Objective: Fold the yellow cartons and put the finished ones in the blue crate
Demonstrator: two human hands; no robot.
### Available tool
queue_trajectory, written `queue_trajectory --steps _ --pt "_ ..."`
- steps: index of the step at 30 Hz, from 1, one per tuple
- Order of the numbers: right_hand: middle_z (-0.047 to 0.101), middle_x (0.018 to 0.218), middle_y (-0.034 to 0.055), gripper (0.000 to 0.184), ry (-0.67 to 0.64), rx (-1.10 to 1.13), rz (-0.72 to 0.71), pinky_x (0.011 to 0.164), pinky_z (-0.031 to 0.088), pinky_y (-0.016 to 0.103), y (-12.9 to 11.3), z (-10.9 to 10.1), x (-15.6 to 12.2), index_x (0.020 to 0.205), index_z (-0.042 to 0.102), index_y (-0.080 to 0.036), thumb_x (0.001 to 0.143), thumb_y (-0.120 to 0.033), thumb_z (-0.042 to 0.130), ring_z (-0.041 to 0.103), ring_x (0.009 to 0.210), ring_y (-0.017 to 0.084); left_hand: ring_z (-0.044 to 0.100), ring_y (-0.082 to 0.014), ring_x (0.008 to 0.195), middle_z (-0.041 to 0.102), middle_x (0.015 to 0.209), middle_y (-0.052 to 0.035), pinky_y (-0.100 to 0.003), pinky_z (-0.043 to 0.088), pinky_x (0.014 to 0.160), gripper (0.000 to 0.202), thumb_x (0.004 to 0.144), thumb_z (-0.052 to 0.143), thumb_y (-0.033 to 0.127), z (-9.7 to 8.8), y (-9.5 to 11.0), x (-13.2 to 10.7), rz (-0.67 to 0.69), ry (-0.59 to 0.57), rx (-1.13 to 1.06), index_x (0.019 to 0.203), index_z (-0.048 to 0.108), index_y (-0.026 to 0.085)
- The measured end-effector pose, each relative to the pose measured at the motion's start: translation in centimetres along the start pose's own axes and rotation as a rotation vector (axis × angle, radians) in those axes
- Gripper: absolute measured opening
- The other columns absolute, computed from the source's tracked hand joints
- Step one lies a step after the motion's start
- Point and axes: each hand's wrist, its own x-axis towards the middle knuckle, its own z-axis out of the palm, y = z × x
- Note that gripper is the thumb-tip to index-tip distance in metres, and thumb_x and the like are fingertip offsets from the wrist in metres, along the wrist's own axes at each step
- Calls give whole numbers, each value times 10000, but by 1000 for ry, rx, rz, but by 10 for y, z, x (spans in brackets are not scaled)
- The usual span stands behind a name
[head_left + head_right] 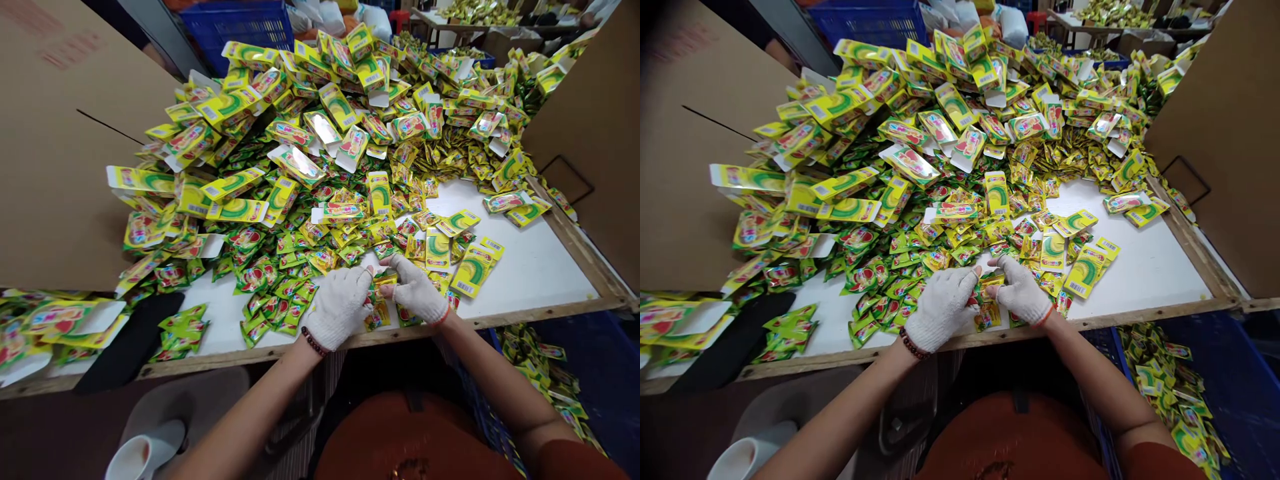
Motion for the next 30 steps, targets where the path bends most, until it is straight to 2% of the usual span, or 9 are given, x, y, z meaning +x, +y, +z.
queue_trajectory --steps 4,7,11,15,17,20,24,30 --pt "614 954 24 354 119 -29 -46 805 466 328 -1 10 -2 1109 564 -174 766 -241 614 566 857 177 576 -337 1080 632 1212 -156 -479 442 882 609 720 670 276 0 -1 0 -49 57 -4 1304 540 160" --pt "629 961 37 367 123 54 -24 772 480 310 0 16 0 1111 574 -159 768 -274 633 581 852 174 563 -363 1099 613 1225 -180 -502 441 906 754 705 698 312 2 -10 -5 -135 83 1 1399 452 145" --pt "651 862 10 332 74 29 24 713 481 288 5 16 3 1088 605 -169 785 -297 646 587 777 162 609 -297 974 670 1063 -128 -406 489 844 573 748 658 276 8 -21 -17 -155 59 -87 1289 531 135" --pt "649 821 8 196 95 -243 -17 744 464 301 5 15 2 973 650 -180 811 -287 624 574 769 169 621 -293 913 685 1011 -116 -402 495 791 453 767 642 297 12 -18 -23 -108 83 -47 1194 594 155" --pt "652 825 11 172 89 -261 -46 747 462 298 4 16 1 960 656 -177 823 -268 606 572 768 165 626 -291 903 690 1016 -119 -405 494 782 441 771 637 300 14 -14 -22 -76 104 -40 1188 607 159" --pt "651 806 5 193 43 -85 -30 700 470 274 4 18 1 948 652 -169 819 -312 635 573 740 150 627 -289 922 693 1056 -119 -408 493 798 457 765 634 287 14 -15 -19 -48 155 -52 1204 609 165" --pt "623 696 -28 333 -68 201 120 562 463 232 3 15 -1 1029 637 -173 796 -405 689 557 608 117 625 -290 921 696 1056 -113 -405 491 775 467 769 636 293 10 -21 -17 -24 153 -23 1217 608 163" --pt "611 566 -50 422 -236 274 331 360 372 166 -15 7 -5 1229 559 -161 856 -355 595 527 395 86 619 -294 912 694 1069 -116 -418 473 757 474 769 640 309 8 -15 -19 -44 162 25 1224 603 183"
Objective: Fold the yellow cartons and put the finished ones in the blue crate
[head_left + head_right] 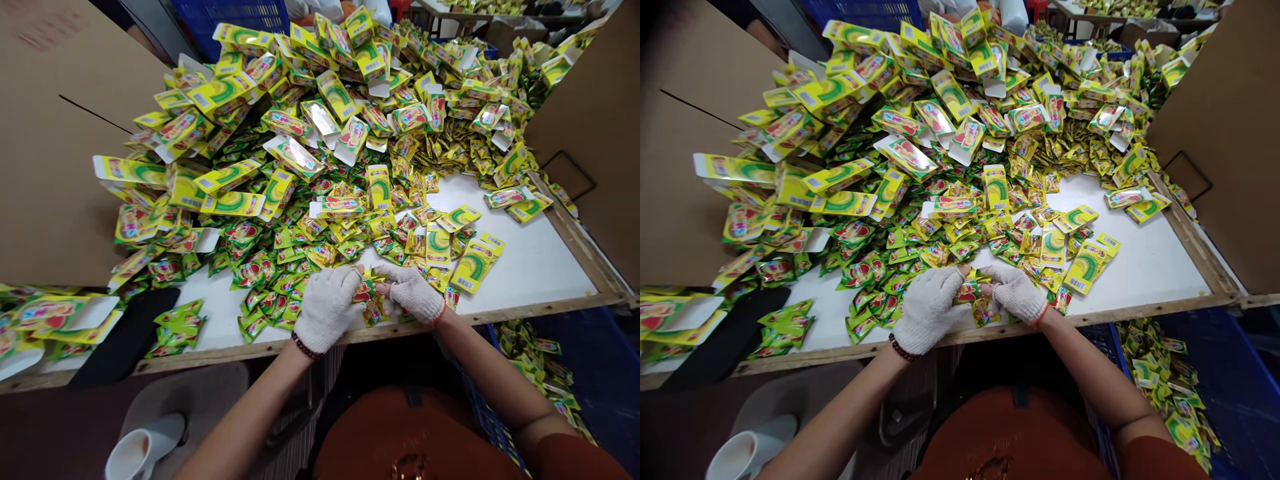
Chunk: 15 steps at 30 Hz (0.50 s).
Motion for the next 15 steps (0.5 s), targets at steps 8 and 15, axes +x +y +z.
queue_trajectory --steps 8,15 --pt "607 607 -57 408 -31 -23 -104 369 418 164 4 -7 -7 1262 564 -190 861 -263 568 525 390 69 612 -283 944 682 1112 -119 -415 471 779 497 796 636 360 6 -5 -3 65 11 -67 1265 565 214" --pt "654 666 -27 286 -20 -186 -122 440 485 223 5 -3 -2 1102 648 -198 853 -185 509 591 448 111 616 -295 921 692 1096 -130 -422 451 758 450 811 638 325 7 9 -2 14 71 -16 1239 585 194"
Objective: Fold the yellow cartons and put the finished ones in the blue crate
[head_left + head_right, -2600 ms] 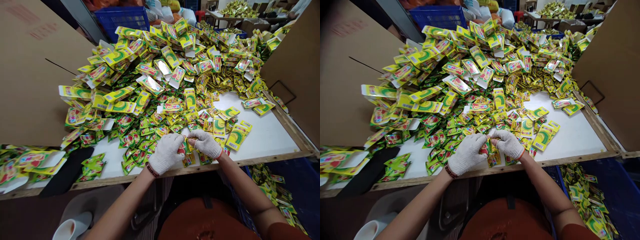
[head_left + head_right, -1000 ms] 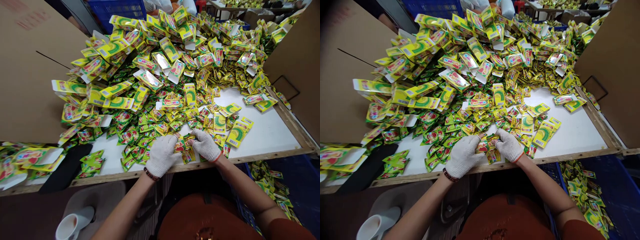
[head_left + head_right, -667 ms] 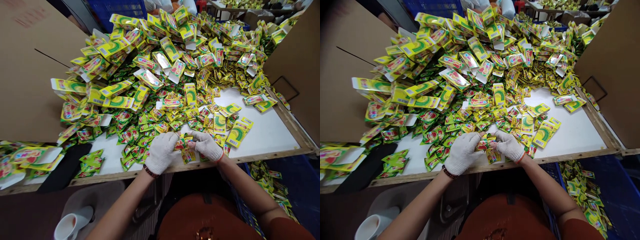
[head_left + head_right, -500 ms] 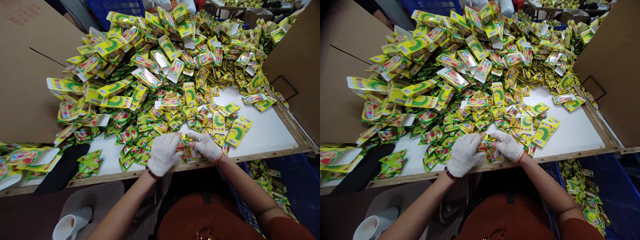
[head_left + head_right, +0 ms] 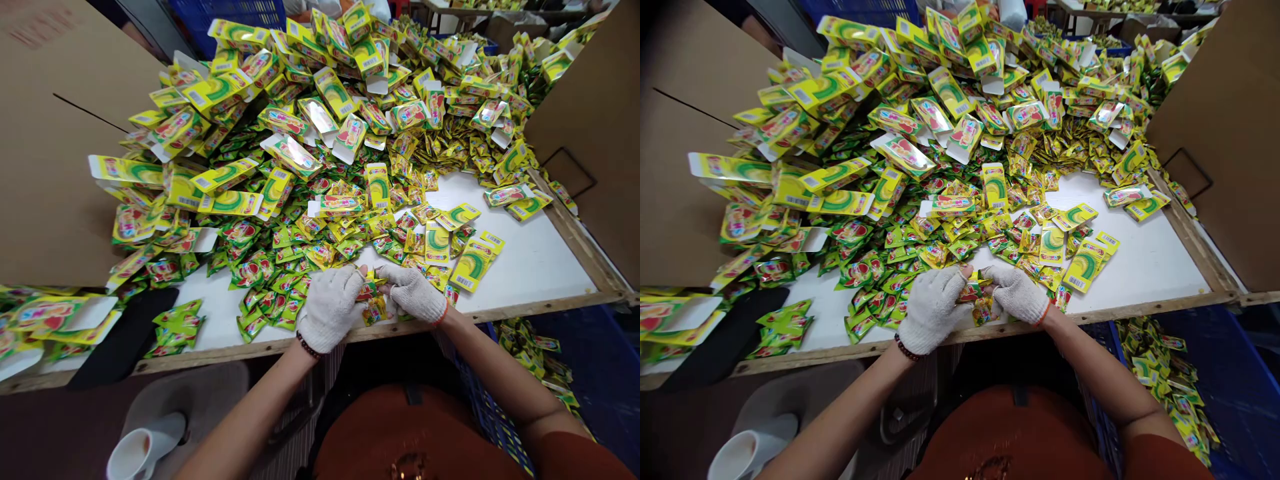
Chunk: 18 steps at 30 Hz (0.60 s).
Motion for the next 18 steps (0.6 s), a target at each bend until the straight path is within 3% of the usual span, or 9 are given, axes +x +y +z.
queue_trajectory --steps 3,5,7,10,15,18 --pt "708 865 15 283 223 -178 -207 676 554 284 5 4 3 1088 675 -205 836 -182 550 670 711 159 611 -305 975 682 1122 -136 -430 458 809 502 798 643 311 2 2 -1 -58 6 -23 1276 553 186" --pt "710 960 41 252 377 -283 -325 821 532 319 8 6 3 1064 692 -204 838 -213 580 661 884 195 605 -305 1003 674 1125 -131 -430 463 841 503 795 636 310 1 1 -1 -104 -15 -31 1274 545 187" --pt "699 897 43 167 434 -329 -353 821 513 315 10 7 2 947 709 -195 854 -246 580 639 866 196 600 -304 1004 670 1109 -127 -428 469 838 498 793 628 307 1 -3 -1 -128 -41 -32 1268 544 183" --pt "646 737 14 167 367 -282 -269 702 486 272 6 6 -2 817 701 -186 874 -280 575 599 733 165 598 -302 986 665 1104 -133 -423 468 815 519 797 618 300 0 -7 -1 -93 -37 -55 1295 535 176" --pt "610 641 -20 156 251 -284 -174 615 437 249 -4 6 -6 857 707 -187 869 -274 578 562 627 138 602 -290 926 674 1092 -137 -419 451 776 491 839 575 348 5 -6 -2 38 32 -60 1299 553 179" --pt "544 516 -53 162 185 -272 -95 554 424 231 -10 5 -9 788 642 -193 875 -220 507 540 499 110 608 -284 916 680 1097 -139 -417 446 770 456 851 563 361 6 -4 -2 41 39 -52 1271 575 183"
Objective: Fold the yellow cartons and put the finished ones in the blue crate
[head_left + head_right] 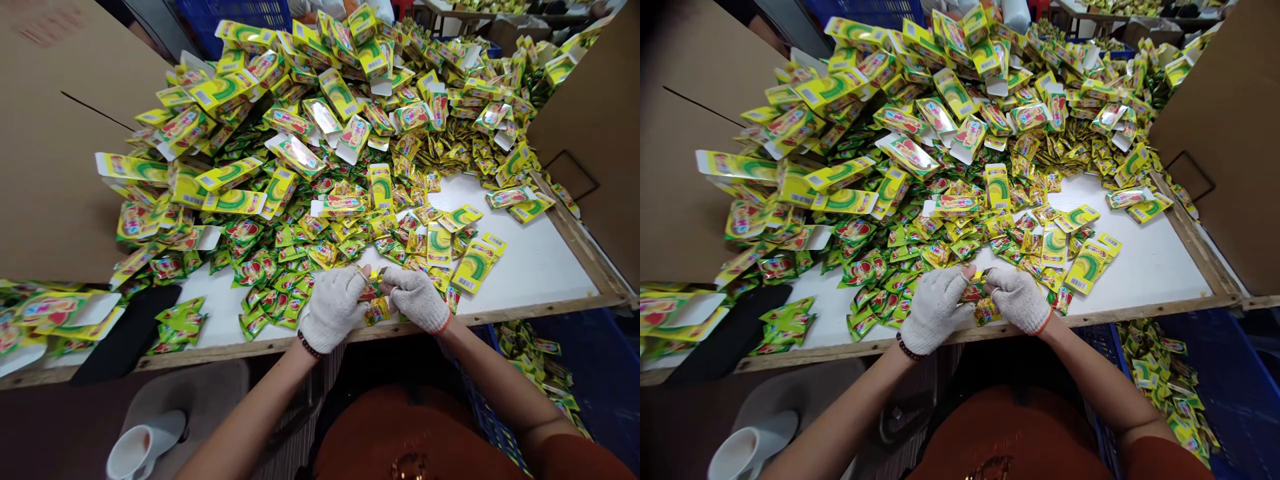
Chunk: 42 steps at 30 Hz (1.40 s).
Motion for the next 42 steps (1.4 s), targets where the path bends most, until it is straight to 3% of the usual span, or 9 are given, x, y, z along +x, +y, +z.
queue_trajectory --steps 6,14,17,22,28,31,33,38,42 --pt "564 489 -66 151 -374 338 144 415 407 181 -12 -10 -5 885 551 -192 894 -319 469 578 404 108 616 -289 947 681 1072 -143 -417 449 767 504 803 589 259 -6 0 1 -19 45 16 1302 561 184" --pt "551 475 -63 184 -407 269 120 413 418 171 -9 -2 -3 943 607 -164 909 -304 492 526 374 86 629 -289 955 685 1048 -141 -411 476 787 562 752 623 239 1 1 -3 24 121 -38 1304 547 166" --pt "580 621 -40 203 -328 275 66 430 415 187 -6 2 -3 1002 629 -170 896 -313 533 533 430 82 626 -299 941 680 1063 -149 -423 490 792 578 763 638 278 3 3 -1 -13 152 -59 1314 529 140" --pt "546 701 -21 96 -53 26 -83 556 393 209 7 7 11 788 637 -166 846 -207 574 482 594 90 624 -290 986 675 1065 -131 -428 505 855 493 818 615 281 5 15 3 -149 61 -262 1287 551 141" --pt "475 614 -31 216 -240 -213 -205 599 345 237 12 -10 22 604 541 -168 814 -118 544 408 599 99 587 -265 1145 654 1193 -103 -419 456 991 423 889 563 293 6 33 -3 -420 -100 -647 1299 552 192" --pt "539 682 -20 159 -256 -209 -276 642 384 235 9 -13 20 677 592 -169 783 -77 516 473 650 109 617 -232 1039 680 1100 -65 -382 472 927 338 893 569 391 -3 32 2 -541 -239 -832 1168 608 198" --pt "599 755 -6 143 -164 -146 -301 691 423 244 9 -12 17 777 637 -175 815 -113 514 532 718 128 616 -207 927 683 980 -34 -347 483 845 303 856 606 424 -9 28 7 -604 -292 -926 1040 625 185" --pt "657 863 33 148 290 33 -139 710 476 274 17 -6 8 959 632 -169 881 -273 561 584 750 149 593 -161 769 667 861 -14 -274 481 681 348 765 690 431 -11 25 8 -822 -120 -1254 968 619 157" --pt "676 903 27 300 30 141 -96 675 496 268 28 4 2 1116 625 -184 850 -323 631 594 746 150 611 -168 744 677 813 -14 -271 496 657 379 709 740 427 -6 32 10 -909 -25 -1348 953 631 159"
